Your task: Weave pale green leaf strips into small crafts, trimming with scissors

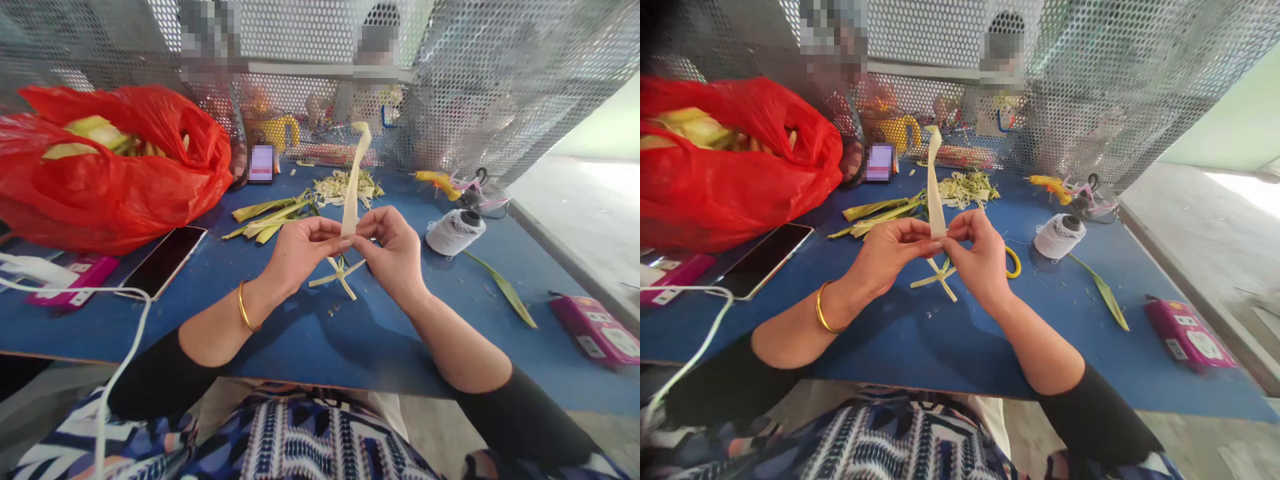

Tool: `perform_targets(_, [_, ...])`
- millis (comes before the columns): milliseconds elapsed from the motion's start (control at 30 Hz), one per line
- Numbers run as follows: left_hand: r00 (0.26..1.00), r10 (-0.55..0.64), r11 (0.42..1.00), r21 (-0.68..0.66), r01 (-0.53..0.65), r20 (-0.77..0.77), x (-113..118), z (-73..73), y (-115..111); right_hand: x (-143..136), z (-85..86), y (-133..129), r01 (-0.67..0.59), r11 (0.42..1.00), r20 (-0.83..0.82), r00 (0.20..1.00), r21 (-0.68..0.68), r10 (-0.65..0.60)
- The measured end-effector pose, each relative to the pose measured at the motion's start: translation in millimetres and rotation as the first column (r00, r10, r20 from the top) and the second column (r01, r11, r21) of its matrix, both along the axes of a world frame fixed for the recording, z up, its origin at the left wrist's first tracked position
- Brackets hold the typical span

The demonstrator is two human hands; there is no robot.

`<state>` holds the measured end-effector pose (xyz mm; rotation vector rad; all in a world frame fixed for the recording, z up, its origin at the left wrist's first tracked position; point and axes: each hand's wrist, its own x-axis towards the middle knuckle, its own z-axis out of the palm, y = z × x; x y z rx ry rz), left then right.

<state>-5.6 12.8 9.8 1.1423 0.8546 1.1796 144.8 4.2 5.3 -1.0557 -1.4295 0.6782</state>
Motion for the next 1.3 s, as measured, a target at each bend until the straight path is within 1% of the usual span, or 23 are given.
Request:
perform_targets(100, [1.000,0.003,1.000,-0.020,-0.003,0.014,0.0,0.3,1.6,2.4,2.3,1.1,-0.046,0.997,-0.035,0.998,-0.056,0.044])
perform_targets(200, [1.000,0.017,0.999,-0.032,-0.016,0.023,-0.7,1.9,2.3,4.0,4.3,1.5,-0.037,0.996,-0.034,0.999,-0.084,0.034])
perform_targets(300, [0.999,0.034,0.999,-0.023,-0.034,0.011,-1.4,2.4,2.6,3.2,5.7,-0.1,0.034,0.999,0.025,0.999,-0.043,-0.033])
perform_targets(400, [0.996,0.073,0.997,0.029,-0.072,-0.047,-1.7,1.9,3.0,1.3,5.5,-1.5,0.091,0.996,0.088,0.992,0.012,-0.091])
perform_targets(500, [0.989,0.108,0.993,0.061,-0.102,-0.101,-2.2,2.8,3.6,0.5,2.8,-0.4,0.049,0.999,0.047,0.998,0.022,-0.050])
perform_targets(567, [0.991,0.105,0.994,0.019,-0.104,-0.087,-2.9,4.6,4.2,1.6,0.9,0.9,-0.003,0.999,0.020,1.000,0.042,0.002])
perform_targets(633, [0.995,0.089,0.994,-0.063,-0.091,-0.036,-3.9,6.6,4.9,3.8,0.1,1.4,-0.027,0.993,0.080,0.997,0.117,0.018])
perform_targets(700, [0.998,0.068,0.988,-0.141,-0.066,0.014,-5.0,8.1,5.6,6.7,0.6,1.1,-0.044,0.967,0.238,0.971,0.252,-0.018])
perform_targets(800, [0.998,0.034,0.980,-0.198,-0.021,0.059,-6.4,9.0,6.0,10.4,2.3,0.2,-0.125,0.880,0.474,0.872,0.457,-0.123])
perform_targets(867, [0.997,0.014,0.978,-0.207,0.001,0.075,-7.1,9.0,5.8,11.8,3.0,0.1,-0.173,0.826,0.549,0.815,0.536,-0.186])
perform_targets(900, [0.997,0.008,0.978,-0.208,0.009,0.078,-7.4,9.1,5.7,12.3,3.2,0.3,-0.182,0.809,0.567,0.796,0.559,-0.213])
perform_targets(967, [0.997,-0.001,0.978,-0.209,0.017,0.079,-7.9,9.5,5.4,13.1,3.4,0.8,-0.181,0.793,0.583,0.773,0.581,-0.251])
perform_targets(1100, [0.997,-0.020,0.975,-0.218,0.037,0.076,-8.4,10.2,4.8,14.1,3.4,1.9,-0.172,0.796,0.586,0.767,0.580,-0.261])
perform_targets(1300, [0.995,-0.021,0.971,-0.234,0.045,0.102,-7.0,9.7,3.2,11.2,1.8,1.8,-0.126,0.849,0.502,0.846,0.513,-0.178])
